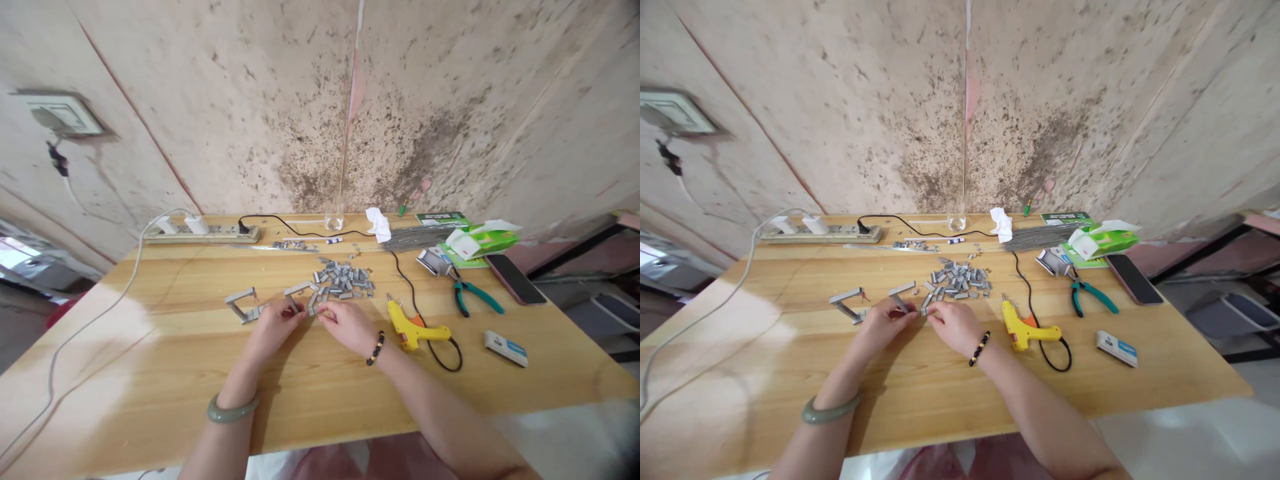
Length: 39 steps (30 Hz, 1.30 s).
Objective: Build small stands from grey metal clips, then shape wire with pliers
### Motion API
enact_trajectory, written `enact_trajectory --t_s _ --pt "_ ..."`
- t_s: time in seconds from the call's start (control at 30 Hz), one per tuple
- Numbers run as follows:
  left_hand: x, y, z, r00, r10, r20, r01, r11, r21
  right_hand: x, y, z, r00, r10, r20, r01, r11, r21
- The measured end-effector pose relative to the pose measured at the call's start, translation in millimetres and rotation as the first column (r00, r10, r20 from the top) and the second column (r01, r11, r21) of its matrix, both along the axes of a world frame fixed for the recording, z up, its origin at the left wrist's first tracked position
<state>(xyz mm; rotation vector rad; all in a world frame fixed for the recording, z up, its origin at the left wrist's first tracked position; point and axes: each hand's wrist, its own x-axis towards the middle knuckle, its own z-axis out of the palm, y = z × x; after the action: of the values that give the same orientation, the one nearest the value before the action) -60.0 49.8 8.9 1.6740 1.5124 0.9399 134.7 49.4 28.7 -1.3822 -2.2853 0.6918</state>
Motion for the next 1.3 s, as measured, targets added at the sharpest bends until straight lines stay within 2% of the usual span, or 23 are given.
enact_trajectory --t_s 0.1,0.2,0.3,0.4,0.47,0.6,0.73,0.87,0.93,1.0,1.07,1.13,1.17,1.23,1.3 --pt "0.4 0.1 1.9 0.999 0.037 0.013 -0.037 0.999 0.009 -0.3 -2.0 1.3 0.998 0.055 -0.006 -0.055 0.998 -0.022" --pt "0.9 -0.3 5.5 0.997 0.070 0.026 -0.071 0.997 0.024 -3.4 -8.2 0.6 0.981 0.193 -0.008 -0.193 0.978 -0.078" --pt "1.3 -1.1 10.0 0.996 0.083 0.020 -0.083 0.996 0.019 -9.8 -17.0 -1.6 0.934 0.356 -0.015 -0.354 0.922 -0.156" --pt "2.0 -1.5 12.2 0.996 0.092 0.011 -0.092 0.996 0.017 -16.4 -25.2 -2.7 0.860 0.509 -0.031 -0.497 0.824 -0.273" --pt "2.5 -1.2 11.5 0.994 0.106 0.009 -0.106 0.994 0.017 -19.3 -30.1 -2.4 0.826 0.562 -0.051 -0.547 0.775 -0.316" --pt "4.1 -0.5 7.8 0.992 0.120 0.044 -0.120 0.993 0.017 -21.4 -38.3 -3.1 0.806 0.578 -0.127 -0.587 0.754 -0.295" --pt "7.6 -0.7 10.1 0.985 0.151 0.089 -0.152 0.988 0.006 -21.8 -39.0 -9.4 0.806 0.554 -0.211 -0.592 0.746 -0.304" --pt "9.5 -2.9 23.2 0.977 0.151 0.150 -0.156 0.988 0.022 -19.7 -32.8 -13.9 0.785 0.536 -0.311 -0.618 0.711 -0.335" --pt "7.5 -5.7 32.8 0.969 0.159 0.187 -0.168 0.985 0.033 -16.8 -28.9 -13.0 0.742 0.499 -0.448 -0.661 0.655 -0.366" --pt "2.9 -10.3 43.7 0.953 0.190 0.234 -0.203 0.979 0.030 -12.8 -24.6 -10.9 0.665 0.469 -0.581 -0.734 0.552 -0.394" --pt "-4.1 -16.7 55.1 0.925 0.244 0.290 -0.259 0.966 0.016 -8.3 -20.2 -9.5 0.605 0.432 -0.668 -0.782 0.482 -0.396" --pt "-13.5 -24.4 65.9 0.888 0.308 0.341 -0.328 0.945 0.002 -4.0 -16.3 -10.0 0.532 0.181 -0.827 -0.810 0.395 -0.434" --pt "-19.3 -28.6 70.6 0.870 0.339 0.357 -0.363 0.932 -0.001 -2.0 -14.4 -10.9 0.505 0.119 -0.855 -0.818 0.383 -0.430" --pt "-33.0 -37.3 78.1 0.841 0.390 0.375 -0.424 0.906 0.009 1.8 -10.4 -13.1 0.460 0.026 -0.888 -0.820 0.394 -0.414" --pt "-49.8 -46.7 82.2 0.813 0.434 0.388 -0.484 0.875 0.034 5.7 -5.3 -14.7 0.411 -0.067 -0.909 -0.807 0.437 -0.397"
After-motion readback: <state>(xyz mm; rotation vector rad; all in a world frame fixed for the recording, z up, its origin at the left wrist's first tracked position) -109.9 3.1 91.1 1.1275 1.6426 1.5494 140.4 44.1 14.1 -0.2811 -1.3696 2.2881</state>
